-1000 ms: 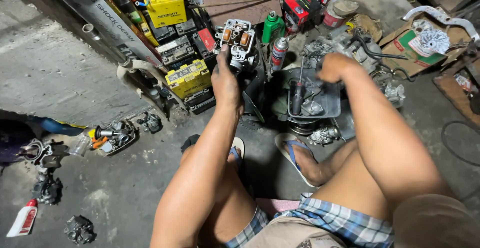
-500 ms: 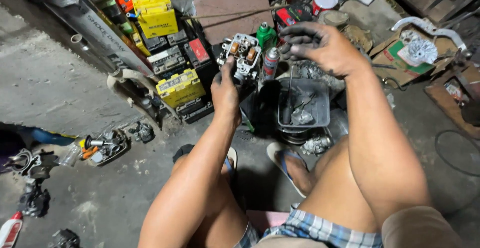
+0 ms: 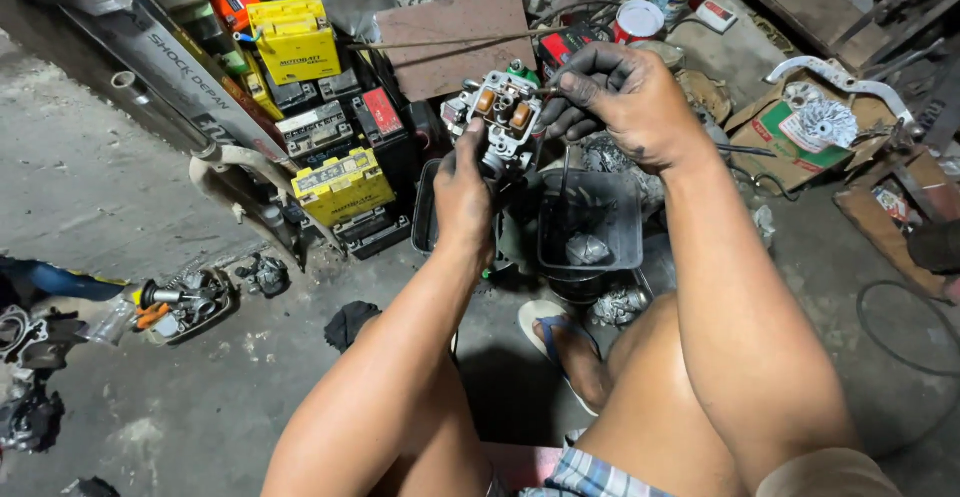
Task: Cleaning a motorcycle cylinder head using a brush and a small scraping tool to remove grime.
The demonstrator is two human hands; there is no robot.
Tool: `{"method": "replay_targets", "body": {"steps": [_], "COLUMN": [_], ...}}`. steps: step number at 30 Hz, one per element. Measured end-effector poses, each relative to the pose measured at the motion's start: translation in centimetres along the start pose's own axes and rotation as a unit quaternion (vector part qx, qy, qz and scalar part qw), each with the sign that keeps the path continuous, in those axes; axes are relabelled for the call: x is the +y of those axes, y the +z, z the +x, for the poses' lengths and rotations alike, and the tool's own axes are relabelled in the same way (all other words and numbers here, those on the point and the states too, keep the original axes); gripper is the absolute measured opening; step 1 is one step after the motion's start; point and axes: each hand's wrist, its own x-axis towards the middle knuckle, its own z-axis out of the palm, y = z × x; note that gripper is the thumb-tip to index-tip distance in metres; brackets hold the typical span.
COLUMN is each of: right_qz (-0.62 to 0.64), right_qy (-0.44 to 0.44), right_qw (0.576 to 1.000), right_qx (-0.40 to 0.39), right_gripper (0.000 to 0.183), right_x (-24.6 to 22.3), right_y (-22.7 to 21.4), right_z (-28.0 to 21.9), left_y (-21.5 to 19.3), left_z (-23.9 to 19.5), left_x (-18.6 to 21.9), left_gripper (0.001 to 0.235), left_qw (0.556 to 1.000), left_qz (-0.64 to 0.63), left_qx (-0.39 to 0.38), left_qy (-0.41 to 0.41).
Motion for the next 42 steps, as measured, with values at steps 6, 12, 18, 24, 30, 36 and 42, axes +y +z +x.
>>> {"method": "replay_targets", "body": {"steps": [6,12,18,24,30,36,42], "right_qz": [-0.014,-0.083,-0.093,-0.192,-0.286,-0.303,-0.318], "right_qy": [-0.079,-0.116,-0.172,-0.203,-0.179,-0.178,-0.124], "right_qw": [0.995,0.986,0.977,0.959,0.941,0.936,0.939], "right_qx": [0.063,0.086,0.078,0.037,0.019,0.022,0.026], "right_gripper": [0.010,0.016,0.018,0.016,0.018,0.017,0.028], "right_x": [0.9,-1.1,-1.6,-2.0,-1.9,-2.0,-1.5], "right_y": [-0.2,1.3,3.2,3.7,3.2,3.1,3.7], "right_z": [0.3,0.0,0.2,0.4,0.4,-0.1,-0.5], "left_y": [0.0,-0.1,-0.6,-1.1,-1.2,-1.4,-1.8], "left_z": [0.1,0.2,0.2,1.0,0.8,1.0,0.8], "left_x": [-0.9,-0.7,-0.4,-0.6,-0.2,-0.4,-0.6], "left_gripper": [0.080,0.069,0.079,0.082,0.077,0.082,0.078], "left_qw": [0.999,1.000,1.000,0.999,0.999,0.996,0.995], "left_qz": [0.042,0.005,0.006,-0.005,0.014,0.054,0.048], "left_qx": [0.000,0.005,0.022,0.022,0.031,0.049,0.047], "left_qy": [0.014,0.006,0.018,0.025,0.038,0.048,0.069]}}
